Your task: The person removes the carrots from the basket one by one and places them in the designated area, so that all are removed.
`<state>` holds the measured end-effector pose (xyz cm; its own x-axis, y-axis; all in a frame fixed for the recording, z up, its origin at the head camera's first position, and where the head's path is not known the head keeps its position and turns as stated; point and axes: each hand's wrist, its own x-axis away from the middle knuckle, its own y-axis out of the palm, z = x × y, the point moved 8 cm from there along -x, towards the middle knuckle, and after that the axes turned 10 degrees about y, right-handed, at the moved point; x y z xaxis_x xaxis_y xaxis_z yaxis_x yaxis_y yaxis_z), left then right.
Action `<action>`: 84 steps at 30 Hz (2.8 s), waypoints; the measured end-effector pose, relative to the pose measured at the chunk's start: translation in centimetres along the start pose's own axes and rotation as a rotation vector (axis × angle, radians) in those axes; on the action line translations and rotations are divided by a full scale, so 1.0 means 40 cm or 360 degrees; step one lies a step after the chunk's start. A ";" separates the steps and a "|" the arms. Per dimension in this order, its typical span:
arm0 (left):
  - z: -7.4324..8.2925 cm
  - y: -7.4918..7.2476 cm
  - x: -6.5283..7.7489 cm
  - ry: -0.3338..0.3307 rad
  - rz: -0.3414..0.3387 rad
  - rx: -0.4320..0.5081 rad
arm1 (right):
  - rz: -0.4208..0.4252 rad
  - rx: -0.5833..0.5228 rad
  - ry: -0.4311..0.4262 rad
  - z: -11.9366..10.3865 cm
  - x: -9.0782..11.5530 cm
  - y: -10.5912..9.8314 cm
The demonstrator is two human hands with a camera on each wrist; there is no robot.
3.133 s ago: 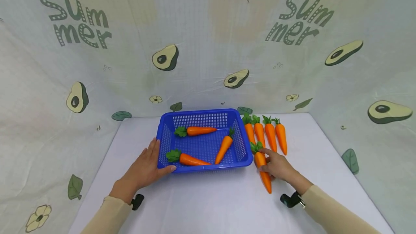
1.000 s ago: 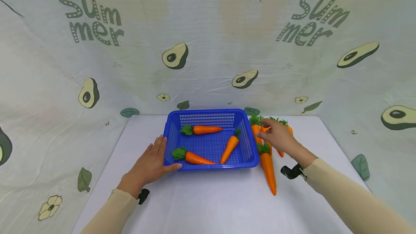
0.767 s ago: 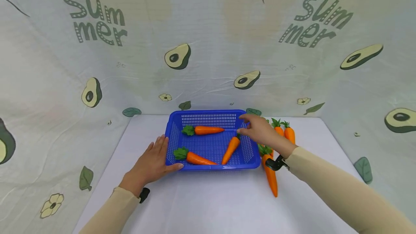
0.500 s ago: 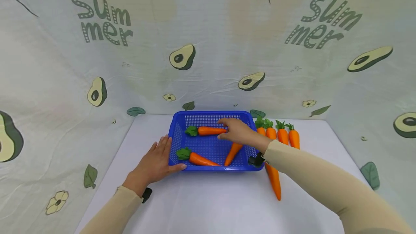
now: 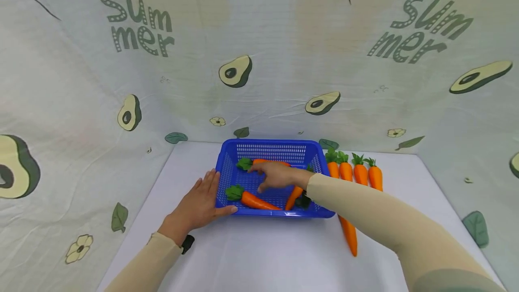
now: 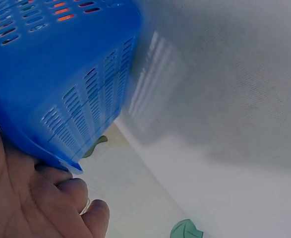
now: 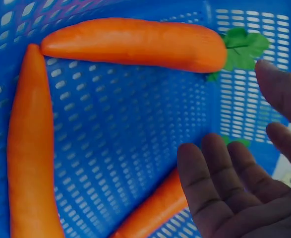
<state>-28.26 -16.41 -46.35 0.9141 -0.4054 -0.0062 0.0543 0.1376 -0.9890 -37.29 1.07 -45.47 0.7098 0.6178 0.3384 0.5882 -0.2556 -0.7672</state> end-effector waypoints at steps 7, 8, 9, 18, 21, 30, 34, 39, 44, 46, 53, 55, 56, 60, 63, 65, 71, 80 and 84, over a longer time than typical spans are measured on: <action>-0.007 0.007 -0.003 -0.0003 0.0001 0.0004 | -0.0203 0.0014 -0.0043 0.004 -0.027 0.054; -0.008 0.009 -0.003 -0.0008 -0.0005 0.0003 | -0.0228 0.0023 -0.0044 0.005 -0.030 0.060; -0.009 0.010 -0.003 -0.0008 -0.0009 0.0006 | -0.0250 0.0043 -0.0043 0.005 -0.033 0.065; -0.009 0.005 -0.005 -0.0005 -0.0012 0.0011 | -0.0352 0.0283 -0.0072 0.000 -0.053 0.110; -0.006 0.001 -0.004 0.0003 -0.0014 0.0002 | -0.0348 0.0391 -0.0069 -0.001 -0.061 0.124; -0.006 0.002 -0.003 0.0002 -0.0011 -0.0010 | -0.0305 0.0564 -0.0100 -0.002 -0.076 0.150; -0.004 0.005 -0.003 -0.0005 -0.0027 -0.0005 | -0.0270 0.0577 -0.0077 0.004 -0.074 0.148; -0.004 0.010 -0.004 -0.0021 -0.0046 0.0009 | -0.0198 0.0452 -0.0049 0.014 -0.065 0.110; -0.011 0.015 -0.002 -0.0049 -0.0046 0.0052 | -0.0065 0.0289 -0.0071 0.022 -0.054 0.049; -0.013 0.017 -0.002 -0.0057 -0.0047 0.0052 | -0.0017 0.0197 -0.0073 0.026 -0.046 0.024; -0.009 0.014 -0.002 -0.0050 -0.0026 0.0066 | 0.0093 -0.0172 -0.0050 0.042 0.008 -0.052; -0.006 0.011 -0.001 -0.0039 -0.0014 0.0085 | 0.0122 -0.0271 -0.0035 0.048 0.028 -0.071; -0.005 0.010 -0.001 -0.0036 -0.0013 0.0090 | 0.0143 -0.0320 -0.0032 0.052 0.038 -0.082; -0.006 0.010 0.002 -0.0040 -0.0012 0.0112 | 0.0239 -0.0481 0.0007 0.073 0.076 -0.122; -0.007 0.013 0.004 -0.0043 -0.0013 0.0112 | 0.0265 -0.0654 0.0033 0.092 0.102 -0.144; -0.006 0.015 0.006 -0.0047 -0.0016 0.0113 | 0.0281 -0.0763 0.0042 0.108 0.118 -0.155; 0.003 0.015 0.008 -0.0058 -0.0026 0.0123 | 0.0395 -0.0936 0.0061 0.159 0.181 -0.193; 0.003 0.014 0.008 -0.0070 -0.0024 0.0146 | 0.0607 -0.1072 0.0184 0.251 0.296 -0.246; 0.001 0.015 0.012 -0.0070 -0.0021 0.0145 | 0.0680 -0.1070 0.0245 0.295 0.343 -0.257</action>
<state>-27.77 -16.49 -46.96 0.9298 -0.3678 0.0150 0.1008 0.2152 -0.9713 -38.18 20.93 -39.35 0.9424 0.2690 0.1990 0.3266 -0.8687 -0.3724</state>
